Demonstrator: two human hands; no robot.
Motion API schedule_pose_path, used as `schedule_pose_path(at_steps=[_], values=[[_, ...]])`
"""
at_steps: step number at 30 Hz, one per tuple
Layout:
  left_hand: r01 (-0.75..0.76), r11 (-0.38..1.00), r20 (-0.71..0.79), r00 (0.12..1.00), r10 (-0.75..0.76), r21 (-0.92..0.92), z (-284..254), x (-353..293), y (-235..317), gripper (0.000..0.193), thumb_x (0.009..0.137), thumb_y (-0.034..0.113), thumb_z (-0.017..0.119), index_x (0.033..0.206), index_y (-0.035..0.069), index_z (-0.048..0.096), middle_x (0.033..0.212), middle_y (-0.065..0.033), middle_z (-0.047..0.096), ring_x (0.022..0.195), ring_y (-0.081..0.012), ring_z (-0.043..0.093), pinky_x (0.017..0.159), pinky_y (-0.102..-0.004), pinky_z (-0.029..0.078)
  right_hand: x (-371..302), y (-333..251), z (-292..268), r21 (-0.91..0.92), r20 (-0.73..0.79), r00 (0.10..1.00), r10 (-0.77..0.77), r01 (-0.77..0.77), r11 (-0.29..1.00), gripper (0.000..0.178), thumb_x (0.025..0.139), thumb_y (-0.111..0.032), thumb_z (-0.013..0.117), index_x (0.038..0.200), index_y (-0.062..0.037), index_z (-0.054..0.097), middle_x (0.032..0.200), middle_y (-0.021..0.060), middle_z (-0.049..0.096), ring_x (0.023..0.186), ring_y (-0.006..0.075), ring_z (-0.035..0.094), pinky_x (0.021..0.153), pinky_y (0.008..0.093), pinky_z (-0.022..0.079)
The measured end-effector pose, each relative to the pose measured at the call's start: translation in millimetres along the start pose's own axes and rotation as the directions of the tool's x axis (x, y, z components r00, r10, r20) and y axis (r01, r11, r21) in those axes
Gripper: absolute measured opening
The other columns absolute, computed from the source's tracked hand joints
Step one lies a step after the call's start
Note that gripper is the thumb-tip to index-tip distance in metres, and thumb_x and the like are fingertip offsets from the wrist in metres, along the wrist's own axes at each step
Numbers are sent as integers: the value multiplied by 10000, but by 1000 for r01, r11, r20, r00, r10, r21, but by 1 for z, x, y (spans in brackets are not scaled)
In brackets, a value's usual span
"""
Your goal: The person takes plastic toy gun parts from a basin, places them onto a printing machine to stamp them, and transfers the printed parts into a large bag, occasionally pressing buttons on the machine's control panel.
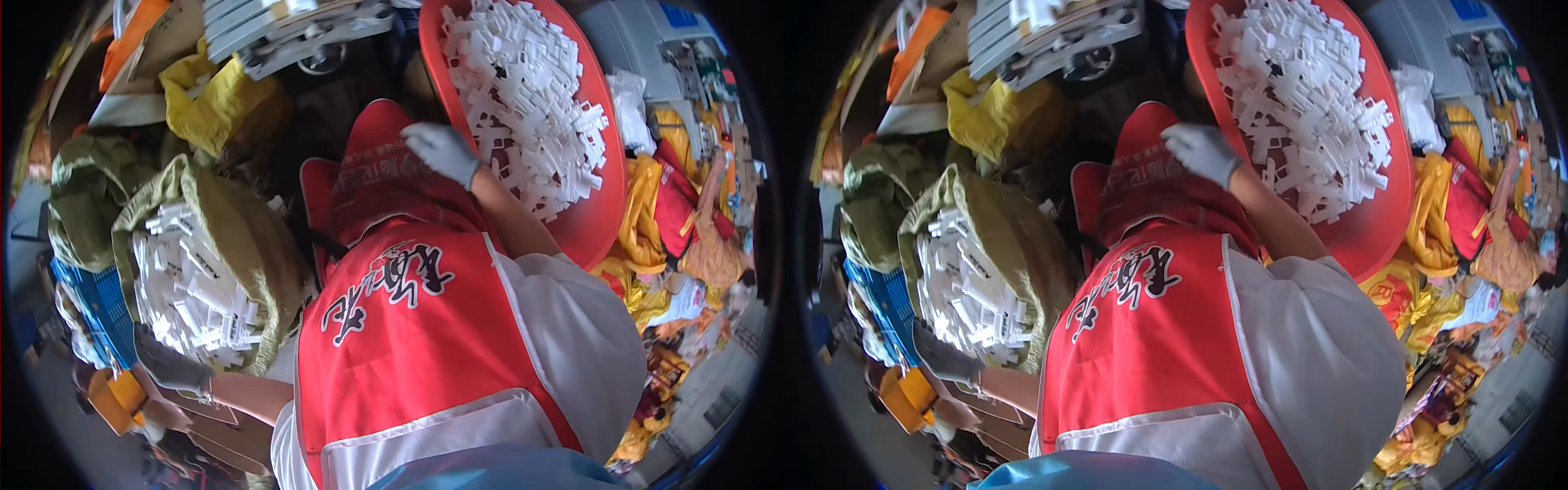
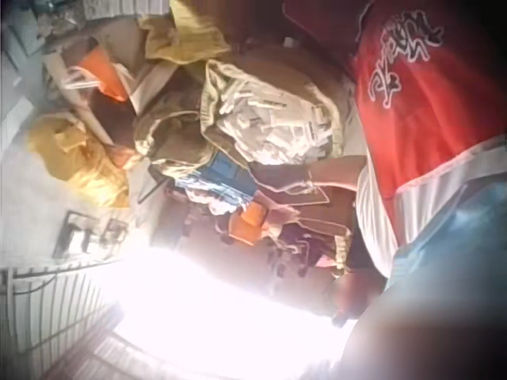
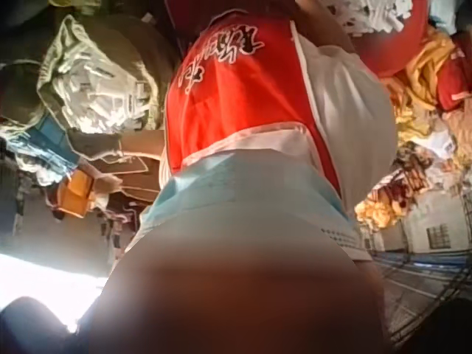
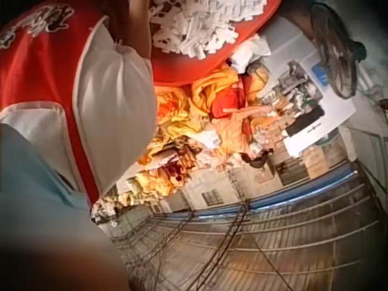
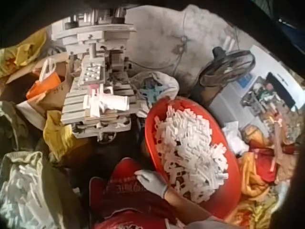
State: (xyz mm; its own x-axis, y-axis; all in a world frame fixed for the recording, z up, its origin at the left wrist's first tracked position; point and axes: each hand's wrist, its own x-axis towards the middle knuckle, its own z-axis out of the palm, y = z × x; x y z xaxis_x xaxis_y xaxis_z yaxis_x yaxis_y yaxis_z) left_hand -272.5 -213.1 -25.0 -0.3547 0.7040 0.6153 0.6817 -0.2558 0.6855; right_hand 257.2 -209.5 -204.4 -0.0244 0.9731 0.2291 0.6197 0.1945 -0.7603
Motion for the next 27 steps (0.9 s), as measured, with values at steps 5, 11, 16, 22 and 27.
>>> schedule_pose_path(at_steps=[5, 11, 16, 22, 27], values=[[38, 999, 214, 976, -31, -29, 68, 11, 25, 347, 947, 98, 413, 1160, -135, 555, 1143, -189, 614, 1044, -266, 591, 964, -362, 454, -19, 97, -63, 61, -334, 822, 462, -470, 881, 202, 915, -173, 531, 1038, -64, 649, 826, 102, 693, 737, 179, 670, 681, 303, 532], [-131, 989, 312, 944, 104, 67, 131, -10, 86, 213, 917, -35, 520, 1109, -77, 602, 1040, -143, 658, 967, -205, 631, 884, -318, 509, 20, 210, -56, -334, -393, 885, 249, -390, 858, 433, 816, -264, 607, 1215, -108, 545, 1115, 190, 615, 1011, 349, 596, 871, 443, 476], [-150, 985, 379, 919, 106, 88, 137, -19, 96, 192, 875, -59, 533, 1036, -58, 639, 1008, -140, 671, 943, -210, 638, 856, -315, 505, 74, 248, -76, -705, -238, 850, 470, -484, 519, 675, 784, -142, 519, 1432, -181, 332, 1435, 145, 375, 1259, 356, 425, 1069, 462, 311], [-174, 970, 428, 900, 85, 172, 152, -18, 124, 192, 863, -7, 575, 1034, -5, 661, 1008, -130, 681, 950, -235, 654, 856, -320, 499, 42, 297, -82, -738, -223, 928, 297, -360, 571, 621, 849, -95, 439, 1442, -248, 332, 1435, 99, 360, 1228, 309, 472, 1013, 394, 407], [-222, 975, 464, 866, 186, 25, 182, -10, 129, 171, 837, -3, 608, 1001, -7, 658, 979, -141, 679, 907, -250, 661, 822, -324, 504, -1, 217, -73, -591, -174, 937, 301, -344, 729, 705, 742, 16, 590, 1391, -190, 408, 1420, 150, 364, 1211, 344, 475, 961, 399, 444]])
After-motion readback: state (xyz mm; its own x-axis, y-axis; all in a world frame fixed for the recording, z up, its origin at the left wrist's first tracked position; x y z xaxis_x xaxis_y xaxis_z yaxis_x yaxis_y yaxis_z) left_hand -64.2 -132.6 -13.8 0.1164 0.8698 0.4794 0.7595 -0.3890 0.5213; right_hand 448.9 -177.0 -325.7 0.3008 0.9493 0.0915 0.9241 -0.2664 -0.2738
